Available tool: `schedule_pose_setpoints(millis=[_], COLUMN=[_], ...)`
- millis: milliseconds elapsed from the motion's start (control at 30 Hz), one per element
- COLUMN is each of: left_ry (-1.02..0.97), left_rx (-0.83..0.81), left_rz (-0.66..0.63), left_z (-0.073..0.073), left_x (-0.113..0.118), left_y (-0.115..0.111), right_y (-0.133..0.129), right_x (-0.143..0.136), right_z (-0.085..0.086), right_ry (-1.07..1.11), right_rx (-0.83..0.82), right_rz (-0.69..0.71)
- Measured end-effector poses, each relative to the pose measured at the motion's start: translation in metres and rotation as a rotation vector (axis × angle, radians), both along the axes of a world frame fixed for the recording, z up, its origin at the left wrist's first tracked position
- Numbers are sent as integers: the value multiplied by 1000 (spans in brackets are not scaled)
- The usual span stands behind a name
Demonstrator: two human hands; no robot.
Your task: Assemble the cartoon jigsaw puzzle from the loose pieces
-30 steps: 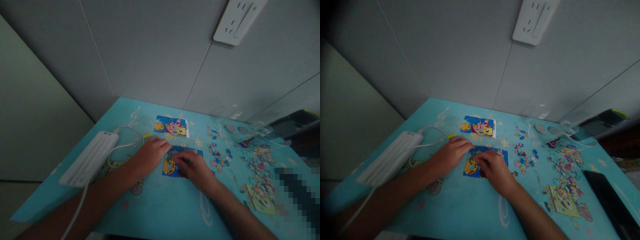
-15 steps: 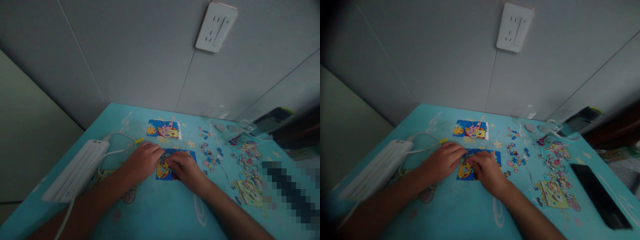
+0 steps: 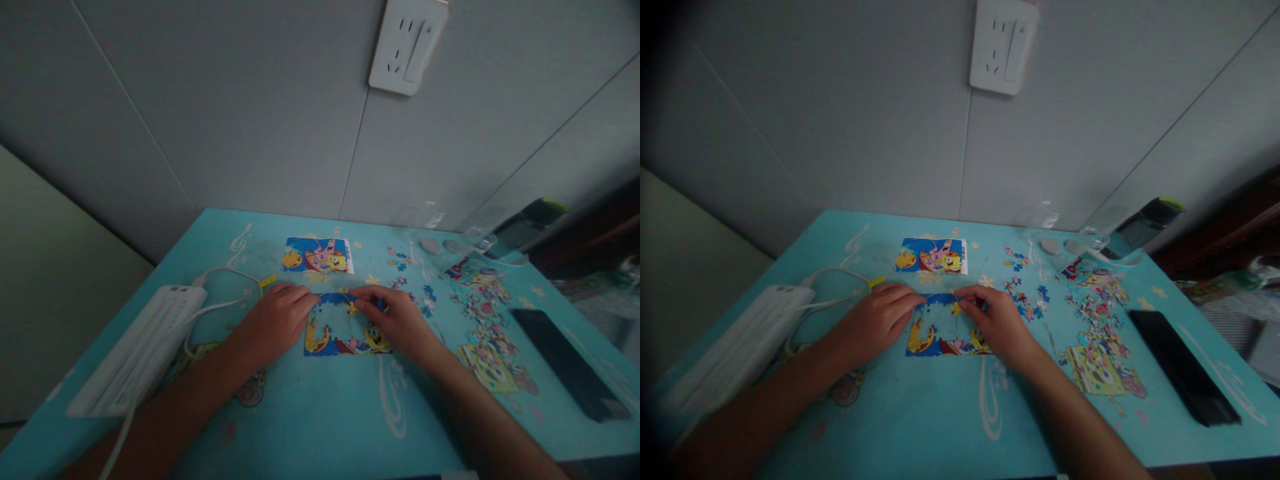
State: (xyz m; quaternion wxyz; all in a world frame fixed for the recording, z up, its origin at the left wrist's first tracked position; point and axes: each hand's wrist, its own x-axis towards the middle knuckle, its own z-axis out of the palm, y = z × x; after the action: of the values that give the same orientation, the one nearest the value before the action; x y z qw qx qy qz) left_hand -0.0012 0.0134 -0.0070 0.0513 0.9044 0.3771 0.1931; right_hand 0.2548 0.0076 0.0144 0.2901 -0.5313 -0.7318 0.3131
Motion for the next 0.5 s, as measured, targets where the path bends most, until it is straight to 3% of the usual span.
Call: schedule_pose_setpoints(millis=[367,500], left_ry=[-58,-167], left_rx=[-7,-92], left_rz=[11,-67], left_z=[-2,-1], left_x=[0,3], left_y=[1,-4], right_y=[-6,-8], right_x=[-7,-8], right_z=[-10,-12], right_ry=[136,238], right_rx=[-124,-166], right_rz=[87,104])
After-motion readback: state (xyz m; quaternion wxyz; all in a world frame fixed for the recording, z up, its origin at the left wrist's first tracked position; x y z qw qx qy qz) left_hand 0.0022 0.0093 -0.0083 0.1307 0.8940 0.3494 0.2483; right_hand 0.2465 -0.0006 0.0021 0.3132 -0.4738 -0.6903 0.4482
